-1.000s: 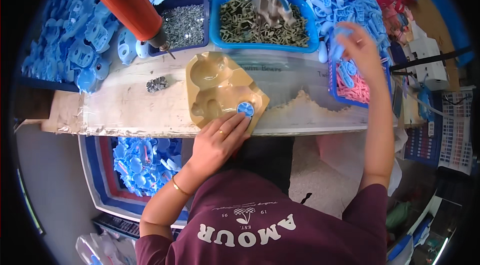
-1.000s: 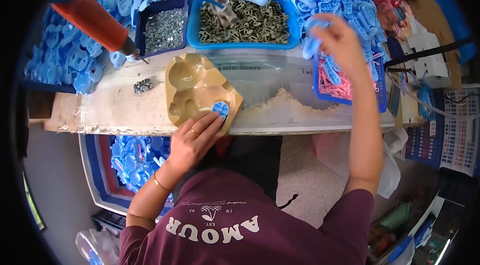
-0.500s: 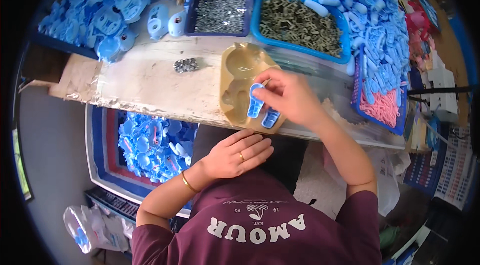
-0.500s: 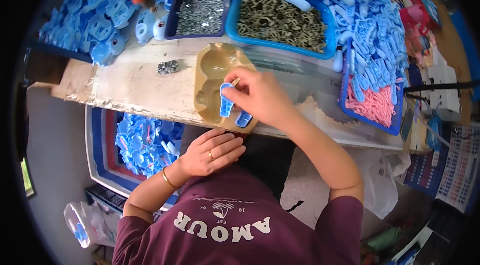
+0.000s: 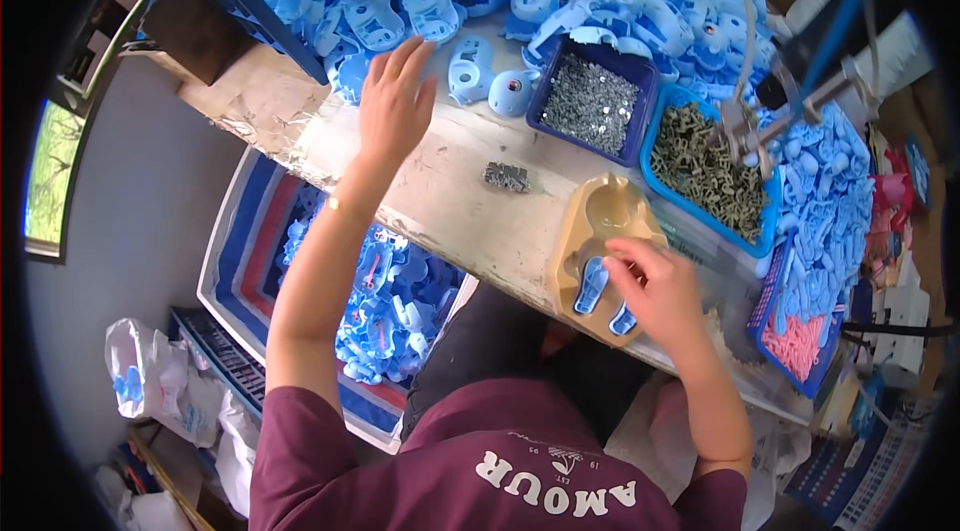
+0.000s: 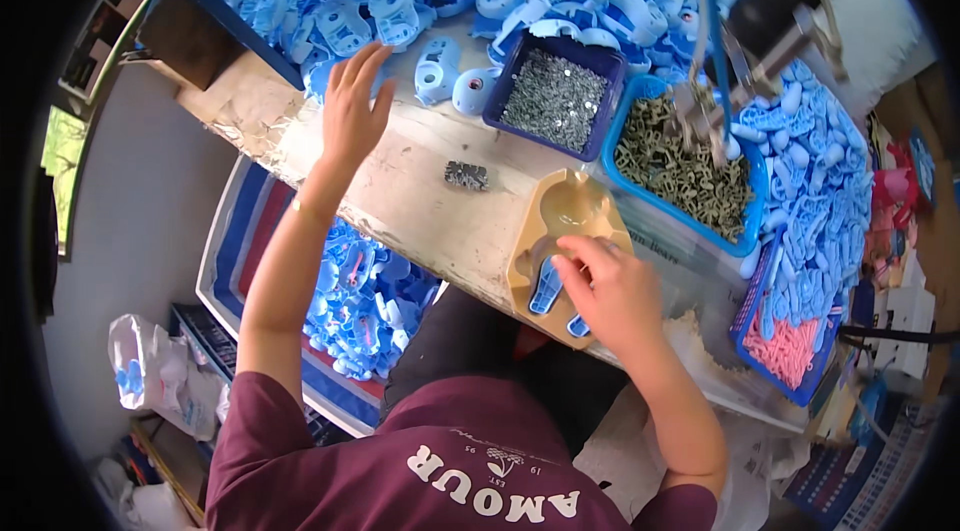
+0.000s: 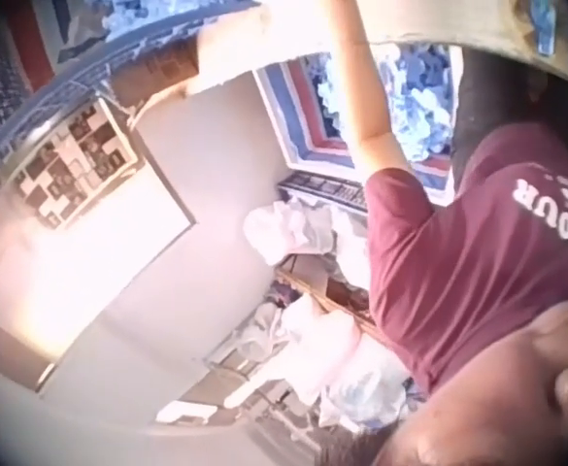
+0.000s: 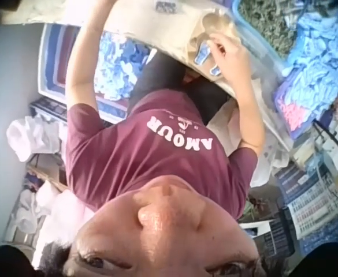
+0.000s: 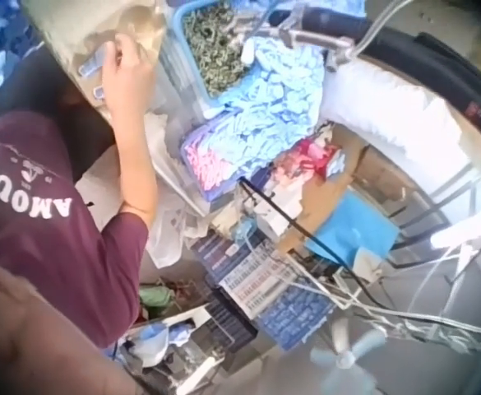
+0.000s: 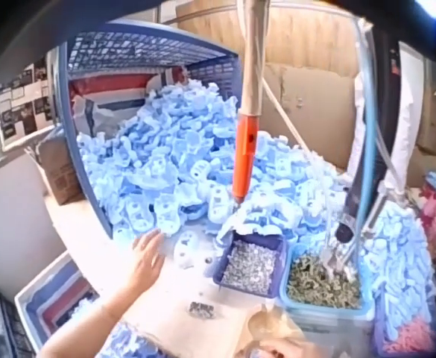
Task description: Assemble plastic toy components at a factory workbench using glue and mechanical fasteners.
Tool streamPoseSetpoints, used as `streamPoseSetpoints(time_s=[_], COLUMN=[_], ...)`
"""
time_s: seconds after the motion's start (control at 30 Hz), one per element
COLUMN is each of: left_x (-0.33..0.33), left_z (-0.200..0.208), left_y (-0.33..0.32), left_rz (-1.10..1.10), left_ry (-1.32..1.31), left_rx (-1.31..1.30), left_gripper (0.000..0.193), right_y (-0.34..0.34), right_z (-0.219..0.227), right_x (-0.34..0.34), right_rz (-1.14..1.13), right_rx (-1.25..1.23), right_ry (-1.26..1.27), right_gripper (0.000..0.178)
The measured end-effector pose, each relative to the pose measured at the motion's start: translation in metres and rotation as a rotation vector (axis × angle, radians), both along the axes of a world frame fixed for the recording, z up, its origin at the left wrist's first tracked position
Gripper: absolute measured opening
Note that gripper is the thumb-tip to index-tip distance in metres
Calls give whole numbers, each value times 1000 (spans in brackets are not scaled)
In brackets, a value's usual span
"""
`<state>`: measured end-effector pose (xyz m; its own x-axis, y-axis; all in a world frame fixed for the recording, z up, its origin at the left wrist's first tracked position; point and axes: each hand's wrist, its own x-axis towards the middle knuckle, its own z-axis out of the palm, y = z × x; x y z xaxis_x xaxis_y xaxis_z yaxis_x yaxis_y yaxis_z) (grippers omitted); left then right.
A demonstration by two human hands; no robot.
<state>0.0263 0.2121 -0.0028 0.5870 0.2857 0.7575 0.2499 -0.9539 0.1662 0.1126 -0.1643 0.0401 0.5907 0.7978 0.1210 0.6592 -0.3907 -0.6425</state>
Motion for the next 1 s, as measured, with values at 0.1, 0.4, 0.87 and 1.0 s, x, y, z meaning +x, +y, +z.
streamPoseSetpoints(time_s=[0.1, 0.4, 0.87, 1.0], left_x=[35, -7, -69, -57], left_z=[3, 16, 21, 9], left_y=[32, -68, -233, -223], left_rz=[-24, -250, -652, -576], left_ry=[75, 216, 172, 241], left_rx=[-35, 203, -168, -418], left_gripper=[31, 16, 61, 81], right_y=[10, 3, -30, -42], right_z=[4, 6, 14, 0], right_x=[-10, -11, 24, 30], right_rz=[63, 39, -21, -43], right_rx=[-33, 11, 116, 69], right_ry=[8, 339, 330, 218], right_gripper=[21, 15, 15, 17])
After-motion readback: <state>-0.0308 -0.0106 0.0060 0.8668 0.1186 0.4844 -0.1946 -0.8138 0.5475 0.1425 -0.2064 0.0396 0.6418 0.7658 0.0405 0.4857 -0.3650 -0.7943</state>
